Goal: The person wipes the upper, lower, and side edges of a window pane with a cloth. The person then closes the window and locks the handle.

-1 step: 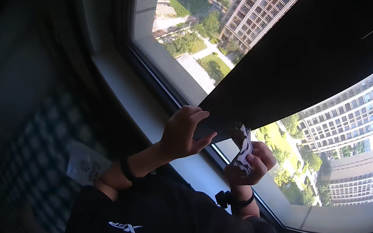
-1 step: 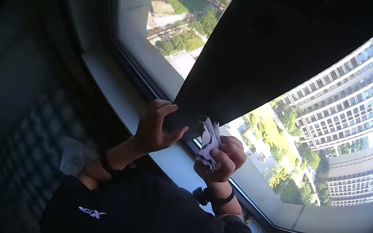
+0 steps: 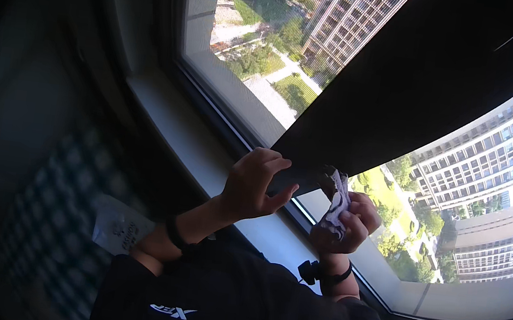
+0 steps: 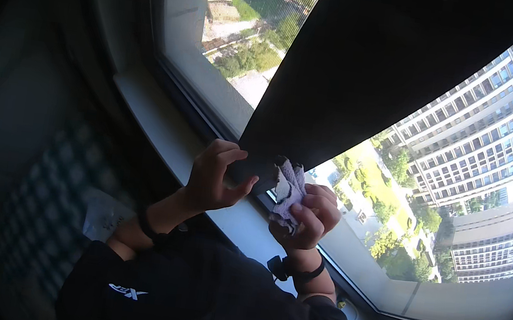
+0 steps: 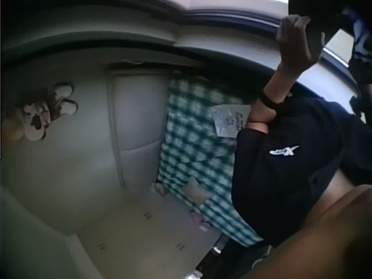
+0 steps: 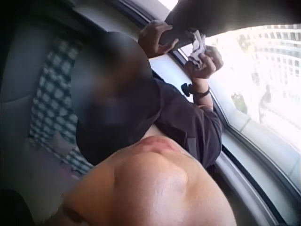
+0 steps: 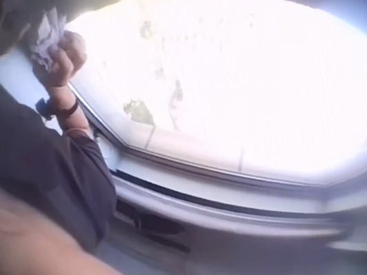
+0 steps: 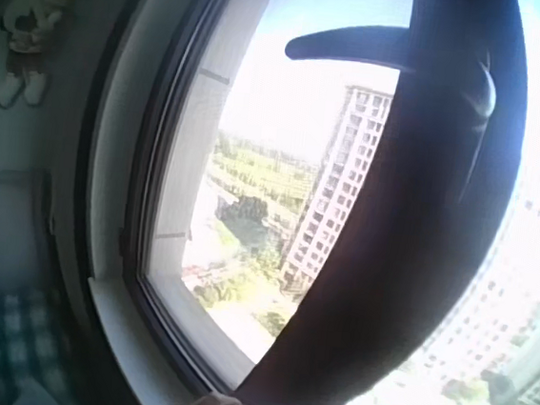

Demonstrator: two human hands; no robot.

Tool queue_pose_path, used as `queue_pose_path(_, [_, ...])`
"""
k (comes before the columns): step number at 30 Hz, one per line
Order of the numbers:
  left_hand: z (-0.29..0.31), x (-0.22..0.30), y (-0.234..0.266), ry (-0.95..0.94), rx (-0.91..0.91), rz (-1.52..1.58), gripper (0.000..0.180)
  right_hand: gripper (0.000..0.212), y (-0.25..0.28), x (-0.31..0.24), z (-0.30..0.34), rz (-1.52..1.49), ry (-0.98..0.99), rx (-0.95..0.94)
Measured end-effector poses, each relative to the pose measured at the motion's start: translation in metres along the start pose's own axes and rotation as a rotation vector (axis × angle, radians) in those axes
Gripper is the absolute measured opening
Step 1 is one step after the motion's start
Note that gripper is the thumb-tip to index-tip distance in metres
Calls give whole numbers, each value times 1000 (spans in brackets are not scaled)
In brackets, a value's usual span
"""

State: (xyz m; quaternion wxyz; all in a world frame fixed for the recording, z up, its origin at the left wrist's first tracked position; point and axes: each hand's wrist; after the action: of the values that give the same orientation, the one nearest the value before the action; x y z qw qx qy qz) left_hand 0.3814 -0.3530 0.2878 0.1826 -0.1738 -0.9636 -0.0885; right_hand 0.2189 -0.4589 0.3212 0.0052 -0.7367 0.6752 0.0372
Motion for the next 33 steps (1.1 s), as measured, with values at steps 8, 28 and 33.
queue_pose_path(8, [-37, -4, 11, -256, 138, 107, 37, 6, 1, 22, 6, 238, 304, -426])
queue_pose_path(28, [-279, 7, 2, -1053, 311, -318, 64, 24, 36, 76, -130, 407, 836, -371])
queue_pose_path(33, [-292, -1, -29, -1184, 400, -308, 72, 19, 26, 54, -233, 354, 779, -69])
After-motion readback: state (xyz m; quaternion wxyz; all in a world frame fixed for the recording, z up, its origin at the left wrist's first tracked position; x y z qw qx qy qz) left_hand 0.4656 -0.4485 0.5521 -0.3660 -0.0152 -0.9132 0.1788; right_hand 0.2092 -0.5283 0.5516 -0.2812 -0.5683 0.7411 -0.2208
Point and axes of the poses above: each hand's wrist, its own z-axis away from the middle knuckle, its own y-axis out of the back of the hand, x = y × z, and after that the axes turned 10 degrees about x, right-handed
